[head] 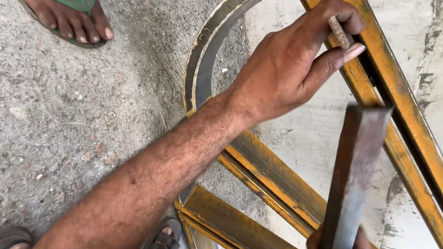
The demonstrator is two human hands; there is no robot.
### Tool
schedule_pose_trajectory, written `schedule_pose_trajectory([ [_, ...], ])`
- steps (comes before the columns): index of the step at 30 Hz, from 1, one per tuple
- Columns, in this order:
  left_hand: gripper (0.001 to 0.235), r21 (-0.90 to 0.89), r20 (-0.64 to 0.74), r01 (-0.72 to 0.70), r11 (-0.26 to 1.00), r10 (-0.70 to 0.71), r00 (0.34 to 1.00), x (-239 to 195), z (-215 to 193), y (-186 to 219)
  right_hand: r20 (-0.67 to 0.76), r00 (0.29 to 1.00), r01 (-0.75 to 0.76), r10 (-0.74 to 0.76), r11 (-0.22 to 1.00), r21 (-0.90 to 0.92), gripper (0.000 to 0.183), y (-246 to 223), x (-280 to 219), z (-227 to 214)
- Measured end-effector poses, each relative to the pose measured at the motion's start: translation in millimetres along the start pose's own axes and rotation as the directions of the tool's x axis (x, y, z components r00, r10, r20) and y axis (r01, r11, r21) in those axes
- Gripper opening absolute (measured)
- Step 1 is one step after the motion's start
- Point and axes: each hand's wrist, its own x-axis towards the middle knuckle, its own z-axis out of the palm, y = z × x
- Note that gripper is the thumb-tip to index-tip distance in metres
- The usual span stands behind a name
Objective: The person sits on the floor and uses a hammer to strike a metal chisel against a yellow metal frame. The person repeatedly positions the chisel on the frame and hits it with the hammer to chip away material.
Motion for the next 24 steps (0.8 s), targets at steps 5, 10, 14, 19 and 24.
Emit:
schedule_pose_trajectory([
  [5,0.031,-0.003,-0.007,-0.019,1.0,0.019,1.0,0,1,2,0.027,0.92,0.385,-0.391,0.89,-0.247,0.051,-83,-5,37],
  [10,0.042,-0.07,0.049,0.159,0.985,-0.156,0.987,-5,-1,0,0.146,0.876,0.451,-0.46,0.672,-0.587,0.051,-156,22,79],
  [14,0.034,0.074,-0.018,0.083,0.994,-0.081,0.997,-3,-4,-3,0.089,0.85,0.508,-0.519,0.764,-0.396,0.041,-144,14,83],
  [19,0.029,-0.186,0.042,0.338,0.923,-0.336,0.941,4,-3,31,0.119,0.902,0.416,-0.415,0.76,-0.5,0.035,-159,17,79],
  [24,0.023,0.003,0.045,0.171,0.985,-0.171,0.984,-5,-2,-12,0.056,0.752,0.639,-0.657,0.706,-0.305,0.039,-145,0,82],
])
